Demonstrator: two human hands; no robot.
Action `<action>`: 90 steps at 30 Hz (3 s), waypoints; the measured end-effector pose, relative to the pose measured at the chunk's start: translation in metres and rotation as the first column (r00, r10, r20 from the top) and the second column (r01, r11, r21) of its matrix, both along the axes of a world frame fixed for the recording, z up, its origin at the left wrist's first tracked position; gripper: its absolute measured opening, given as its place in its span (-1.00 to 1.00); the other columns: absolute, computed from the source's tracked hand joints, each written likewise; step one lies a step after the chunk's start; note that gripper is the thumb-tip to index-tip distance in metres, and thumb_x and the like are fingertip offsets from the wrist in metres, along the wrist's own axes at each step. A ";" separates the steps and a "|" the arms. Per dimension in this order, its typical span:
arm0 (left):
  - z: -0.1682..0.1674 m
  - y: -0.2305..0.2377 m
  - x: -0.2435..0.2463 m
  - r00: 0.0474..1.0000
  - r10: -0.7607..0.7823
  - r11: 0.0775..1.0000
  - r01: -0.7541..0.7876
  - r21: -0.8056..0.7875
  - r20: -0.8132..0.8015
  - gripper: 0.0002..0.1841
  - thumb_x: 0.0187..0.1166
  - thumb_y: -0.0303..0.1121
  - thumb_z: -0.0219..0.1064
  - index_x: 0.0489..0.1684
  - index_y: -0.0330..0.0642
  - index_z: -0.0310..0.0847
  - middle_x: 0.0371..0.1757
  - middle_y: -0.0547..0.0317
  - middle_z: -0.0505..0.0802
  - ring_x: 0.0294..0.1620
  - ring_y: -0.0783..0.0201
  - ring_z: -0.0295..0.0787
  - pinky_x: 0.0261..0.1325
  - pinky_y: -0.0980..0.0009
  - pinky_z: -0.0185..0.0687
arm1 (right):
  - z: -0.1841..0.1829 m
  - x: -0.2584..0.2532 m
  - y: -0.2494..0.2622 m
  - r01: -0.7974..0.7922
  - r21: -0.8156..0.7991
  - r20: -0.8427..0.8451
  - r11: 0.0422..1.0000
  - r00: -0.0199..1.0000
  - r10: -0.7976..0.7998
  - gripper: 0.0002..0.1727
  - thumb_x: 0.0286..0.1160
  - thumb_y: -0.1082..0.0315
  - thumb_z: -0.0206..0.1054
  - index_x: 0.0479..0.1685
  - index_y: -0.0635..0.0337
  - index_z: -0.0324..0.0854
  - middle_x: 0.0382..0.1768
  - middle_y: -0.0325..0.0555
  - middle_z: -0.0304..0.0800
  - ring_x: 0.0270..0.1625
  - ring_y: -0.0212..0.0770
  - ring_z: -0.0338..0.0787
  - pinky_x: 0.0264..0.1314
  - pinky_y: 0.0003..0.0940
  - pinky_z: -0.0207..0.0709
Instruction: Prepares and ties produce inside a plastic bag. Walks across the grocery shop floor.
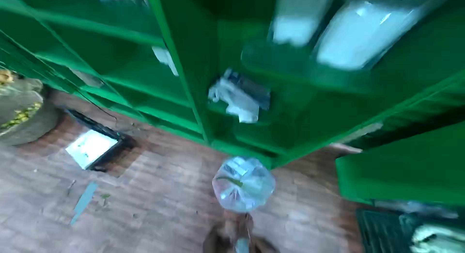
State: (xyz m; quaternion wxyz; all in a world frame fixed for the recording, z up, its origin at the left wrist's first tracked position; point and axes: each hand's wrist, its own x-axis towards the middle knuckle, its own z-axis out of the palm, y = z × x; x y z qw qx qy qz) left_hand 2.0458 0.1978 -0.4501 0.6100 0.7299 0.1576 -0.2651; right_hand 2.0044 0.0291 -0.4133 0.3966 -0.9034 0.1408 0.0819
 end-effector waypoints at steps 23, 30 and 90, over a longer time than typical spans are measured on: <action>-0.278 -0.067 0.208 0.456 -0.686 0.696 0.639 0.328 0.567 -0.47 0.23 -0.59 0.40 0.29 -0.12 0.79 -0.08 -0.15 0.75 -0.05 0.02 0.73 0.12 0.12 0.68 | -0.251 0.155 -0.049 0.247 -0.568 0.402 0.785 0.916 0.002 -0.67 0.17 0.51 0.34 -0.17 0.05 0.96 -0.47 -0.08 0.88 -0.48 -0.05 0.88 -0.50 -0.09 0.71; -0.268 -0.089 0.205 0.446 -0.441 0.800 0.590 0.115 0.779 -0.69 0.14 -0.55 0.36 -0.21 -0.12 0.95 -0.41 0.20 0.56 -0.30 0.39 0.47 -0.17 0.45 0.42 | -0.238 0.150 -0.091 0.266 -0.358 0.394 0.895 0.912 -0.113 -0.70 0.23 0.46 0.29 -0.31 -0.06 0.96 -0.45 -0.28 0.90 -0.50 -0.29 0.80 -0.41 -0.18 0.70; -0.303 -0.054 0.134 0.584 0.064 0.966 0.167 -0.197 0.809 -0.85 0.28 -0.49 0.42 -0.38 -0.16 0.97 -0.37 0.22 0.67 -0.20 0.57 0.59 -0.08 0.73 0.50 | -0.237 0.178 -0.018 -0.165 -0.825 0.119 0.541 0.885 0.451 -0.89 0.17 0.58 0.46 -0.42 0.16 0.77 -0.66 -0.03 0.70 -0.63 0.04 0.78 -0.66 -0.06 0.59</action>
